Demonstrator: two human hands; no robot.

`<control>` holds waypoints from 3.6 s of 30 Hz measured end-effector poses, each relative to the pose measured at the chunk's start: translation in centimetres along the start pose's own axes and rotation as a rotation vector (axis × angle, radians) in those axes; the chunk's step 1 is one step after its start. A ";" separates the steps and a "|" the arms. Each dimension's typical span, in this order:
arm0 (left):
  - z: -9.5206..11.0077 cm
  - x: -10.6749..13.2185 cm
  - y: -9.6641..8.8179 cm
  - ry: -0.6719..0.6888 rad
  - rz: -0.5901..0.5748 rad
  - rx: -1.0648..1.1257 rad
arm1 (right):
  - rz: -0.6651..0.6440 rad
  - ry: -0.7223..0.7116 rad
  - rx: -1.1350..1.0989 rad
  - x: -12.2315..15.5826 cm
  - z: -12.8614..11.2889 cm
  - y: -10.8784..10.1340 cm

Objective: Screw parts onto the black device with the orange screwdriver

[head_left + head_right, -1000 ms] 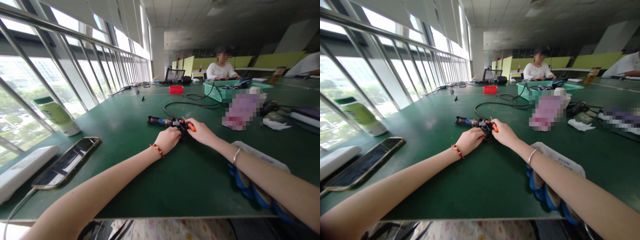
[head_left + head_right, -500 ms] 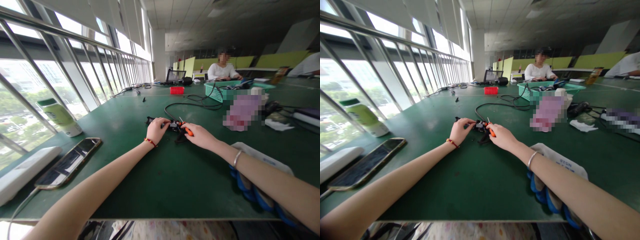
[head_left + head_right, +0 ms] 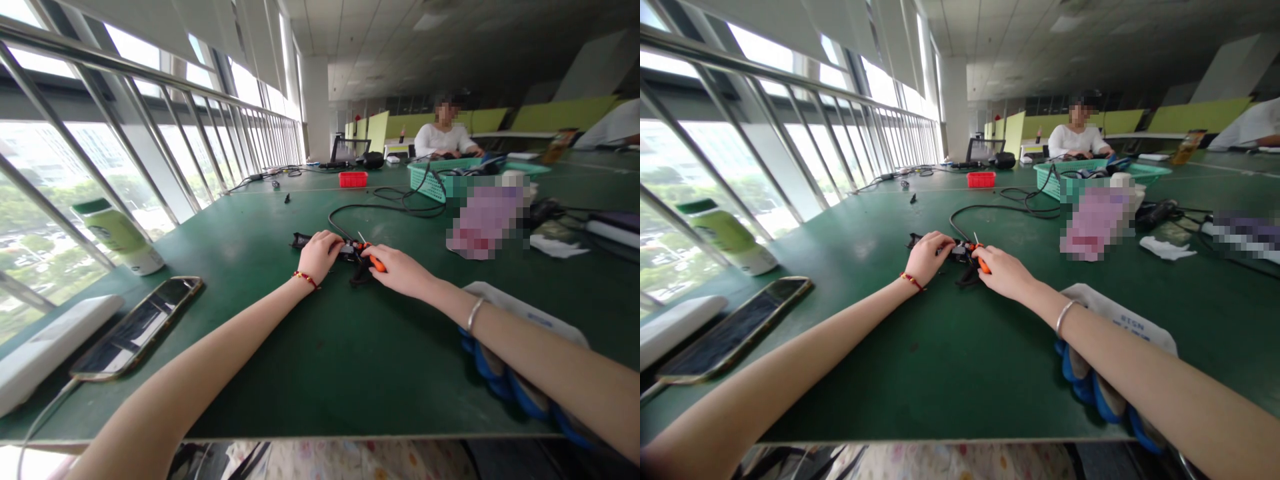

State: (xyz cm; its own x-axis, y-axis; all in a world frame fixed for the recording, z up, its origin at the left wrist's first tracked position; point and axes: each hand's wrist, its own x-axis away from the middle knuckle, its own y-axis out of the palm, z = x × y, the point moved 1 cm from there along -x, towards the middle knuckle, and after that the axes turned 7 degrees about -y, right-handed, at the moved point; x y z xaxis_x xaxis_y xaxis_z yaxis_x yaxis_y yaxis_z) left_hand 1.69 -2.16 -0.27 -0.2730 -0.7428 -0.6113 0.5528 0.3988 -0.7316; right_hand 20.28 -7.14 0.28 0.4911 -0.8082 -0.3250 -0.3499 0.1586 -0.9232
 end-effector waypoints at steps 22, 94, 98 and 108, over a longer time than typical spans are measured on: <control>2.8 2.3 -3.8 -0.071 -0.489 -0.546 | -0.060 -0.020 0.041 0.1 0.0 -0.3; 2.5 2.5 -2.4 0.247 -0.220 -0.417 | -0.100 -0.223 0.153 0.9 -2.5 -1.1; 2.3 2.5 -2.2 0.192 -0.227 -0.354 | -0.102 -0.223 0.158 0.9 -2.5 -1.0; 2.5 2.2 -2.4 0.042 -0.216 -0.207 | -0.112 -0.216 0.150 0.8 -2.5 -1.1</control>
State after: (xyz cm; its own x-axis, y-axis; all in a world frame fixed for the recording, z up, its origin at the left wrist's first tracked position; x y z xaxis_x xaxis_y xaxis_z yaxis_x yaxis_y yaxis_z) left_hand 1.75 -6.11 0.97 -0.4016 -0.8011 -0.4438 0.3078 0.3383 -0.8893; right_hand 19.07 -9.41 1.54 0.6843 -0.6883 -0.2406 -0.1701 0.1701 -0.9706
